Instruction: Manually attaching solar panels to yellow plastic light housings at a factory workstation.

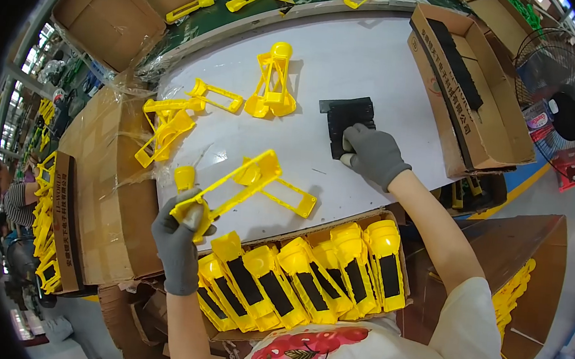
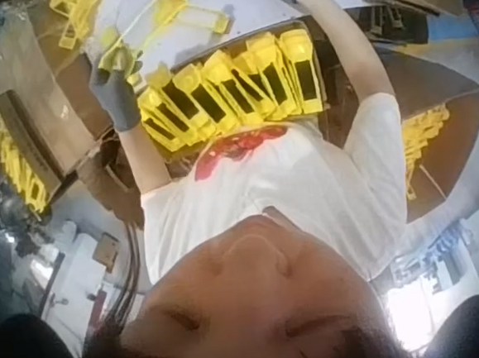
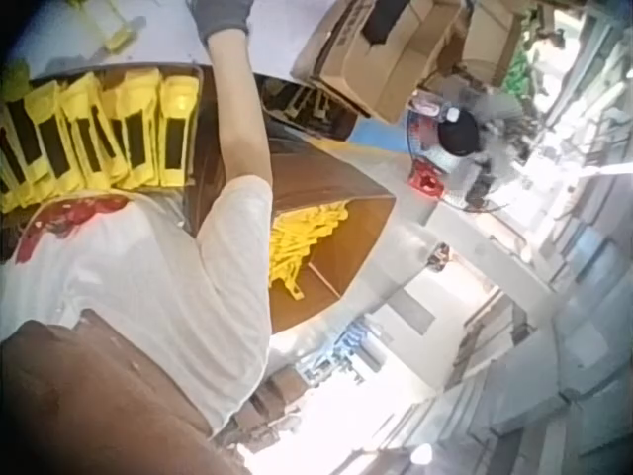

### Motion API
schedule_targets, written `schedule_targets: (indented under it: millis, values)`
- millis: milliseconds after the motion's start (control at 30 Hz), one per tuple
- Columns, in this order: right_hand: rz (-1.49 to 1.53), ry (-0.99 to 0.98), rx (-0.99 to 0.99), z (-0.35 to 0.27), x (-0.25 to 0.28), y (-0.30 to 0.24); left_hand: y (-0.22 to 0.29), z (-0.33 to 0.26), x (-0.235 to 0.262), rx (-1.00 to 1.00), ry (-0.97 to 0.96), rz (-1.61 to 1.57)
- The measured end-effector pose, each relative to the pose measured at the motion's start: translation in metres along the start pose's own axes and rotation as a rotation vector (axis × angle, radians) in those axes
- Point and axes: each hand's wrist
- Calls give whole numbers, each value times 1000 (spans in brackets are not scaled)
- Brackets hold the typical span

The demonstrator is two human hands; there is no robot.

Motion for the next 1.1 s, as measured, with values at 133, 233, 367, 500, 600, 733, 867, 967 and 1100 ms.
schedule_targets:
  millis: [133, 233, 367, 500, 600, 733, 867, 967, 1100]
  values:
    - [396, 141, -57, -28, 24, -15, -6, -17, -11, 167, -74, -297]
    - [1035, 133, -106, -63, 58, -44, -1, -29, -20, 258, -76, -385]
    - [1289, 165, 69, -114, 79, -88, 1, -39, -28, 268, -157, -415]
    - [1283, -34, 10, -130, 66, -108, 7, -51, -43, 293, -284, -464]
    - [1207, -67, 38, -132, 54, -117, 9, -60, -44, 297, -297, -513]
    - [1197, -39, 38, -135, 35, -124, 11, -66, -50, 308, -298, -514]
    - [953, 79, 66, -137, 23, -123, 9, -68, -53, 330, -294, -484]
    - [870, 148, 50, -140, 22, -129, 8, -71, -54, 346, -323, -523]
    - [796, 124, 32, -140, 31, -129, 6, -71, -59, 376, -327, -522]
Point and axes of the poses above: each hand's wrist, its own z-axis towards the middle knuckle, its own x-axis out of the back of the hand, y = z × x, and after that the axes turned 9 degrees about -y, right-handed
